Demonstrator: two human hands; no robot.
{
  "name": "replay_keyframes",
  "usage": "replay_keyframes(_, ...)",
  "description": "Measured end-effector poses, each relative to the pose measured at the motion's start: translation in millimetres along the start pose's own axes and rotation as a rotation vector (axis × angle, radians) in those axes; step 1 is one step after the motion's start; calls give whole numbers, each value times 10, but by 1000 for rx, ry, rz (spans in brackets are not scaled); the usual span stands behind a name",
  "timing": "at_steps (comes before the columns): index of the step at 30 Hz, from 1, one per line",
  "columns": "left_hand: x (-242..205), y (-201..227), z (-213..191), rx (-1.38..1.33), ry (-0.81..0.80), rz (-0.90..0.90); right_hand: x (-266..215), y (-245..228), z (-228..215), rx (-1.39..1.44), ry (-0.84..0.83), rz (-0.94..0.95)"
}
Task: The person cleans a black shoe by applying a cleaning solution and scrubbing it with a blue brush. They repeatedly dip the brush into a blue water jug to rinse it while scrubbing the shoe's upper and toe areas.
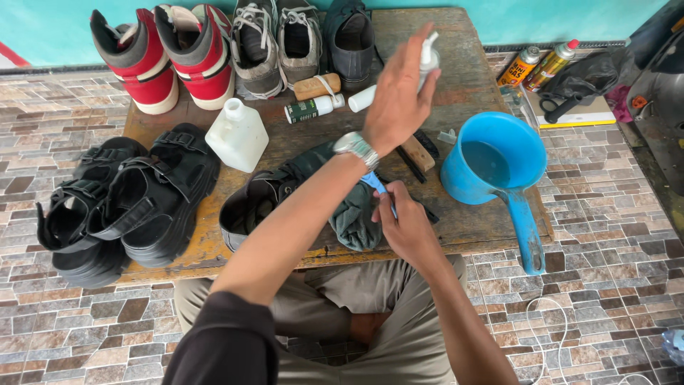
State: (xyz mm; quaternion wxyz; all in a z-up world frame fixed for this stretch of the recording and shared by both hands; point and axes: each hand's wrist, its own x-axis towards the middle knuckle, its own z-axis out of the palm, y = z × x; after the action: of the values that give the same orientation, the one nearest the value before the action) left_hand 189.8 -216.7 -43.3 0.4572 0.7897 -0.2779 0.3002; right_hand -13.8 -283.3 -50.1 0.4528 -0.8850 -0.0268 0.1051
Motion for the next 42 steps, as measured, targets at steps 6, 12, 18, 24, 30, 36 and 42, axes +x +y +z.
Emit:
replay_keyframes(6, -131, 562, -1221, -73, 37, 35, -48, -163, -24, 173, -74, 22)
replay_keyframes(12, -423, 982, -2194, 57, 33, -5, -16, -260, 103, 421, -228, -73)
replay_keyframes(18, -773, 1084, -2573, 197, -324, -194, -50, -353, 213, 549, -222, -144)
replay_keyframes(24, -1003, 950, -2456, 468, -514, -146, -45, -397, 273, 576, -174, -130)
replay_keyframes(30, -1024, 848, -2413, 483, -515, -129, -60, -442, 294, 558, -158, -131)
replay_keyframes(36, -1044, 802, -2373, 520, -537, -133, -28, -434, 306, 591, -173, -117)
replay_keyframes(42, -1071, 688, -2356, 567, -534, -128, -62, -496, 312, 598, -172, -106)
